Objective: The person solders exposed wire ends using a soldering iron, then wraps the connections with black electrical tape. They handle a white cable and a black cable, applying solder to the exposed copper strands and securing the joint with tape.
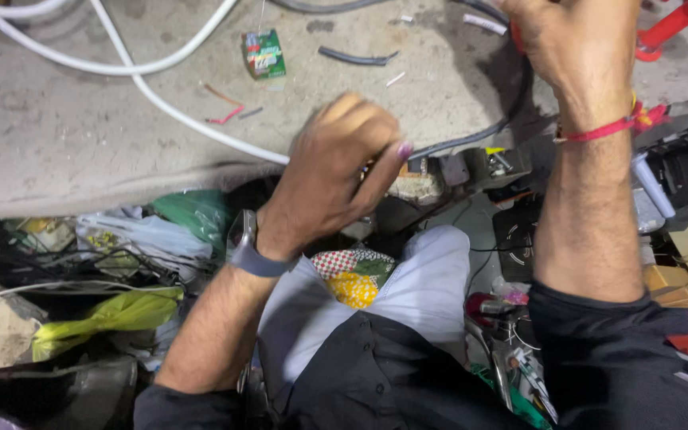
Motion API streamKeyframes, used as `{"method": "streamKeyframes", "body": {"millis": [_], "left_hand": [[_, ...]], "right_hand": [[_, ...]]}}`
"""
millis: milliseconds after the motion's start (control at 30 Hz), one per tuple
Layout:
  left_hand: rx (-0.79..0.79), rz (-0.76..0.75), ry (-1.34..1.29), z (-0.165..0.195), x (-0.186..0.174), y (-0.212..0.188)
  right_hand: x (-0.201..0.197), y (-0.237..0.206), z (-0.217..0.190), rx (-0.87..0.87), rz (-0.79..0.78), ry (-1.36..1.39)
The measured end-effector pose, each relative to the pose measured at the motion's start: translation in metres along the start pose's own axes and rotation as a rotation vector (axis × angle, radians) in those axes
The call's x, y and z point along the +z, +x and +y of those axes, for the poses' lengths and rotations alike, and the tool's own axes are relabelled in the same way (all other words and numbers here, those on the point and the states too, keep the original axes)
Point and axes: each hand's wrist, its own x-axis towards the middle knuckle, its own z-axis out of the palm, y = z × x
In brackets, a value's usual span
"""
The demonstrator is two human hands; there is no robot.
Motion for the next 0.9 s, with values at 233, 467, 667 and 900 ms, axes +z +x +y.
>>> {"method": "streamKeyframes", "body": {"millis": [233,467,667,900], "left_hand": [[-0.038,0.052,-0.125,-0.024,-0.008,0.012],[-0.14,-0.009,-0.349,-0.036,-0.007,0.006],[-0.098,-0.036,-0.311,-0.04,-0.001,0.005],[-0.002,-0.079,-0.127,-0.045,-0.006,0.014]], "right_hand": [[0.02,0.0,-0.015,-0.003,-0.342,-0.333],[0.025,-0.088,-0.099,0.046,-0.068,0.194],[0.062,-0.121,-0.121,-0.38,0.008,-0.124],[0.06,-0.12,-0.121,-0.477,0.034,-0.209]]}}
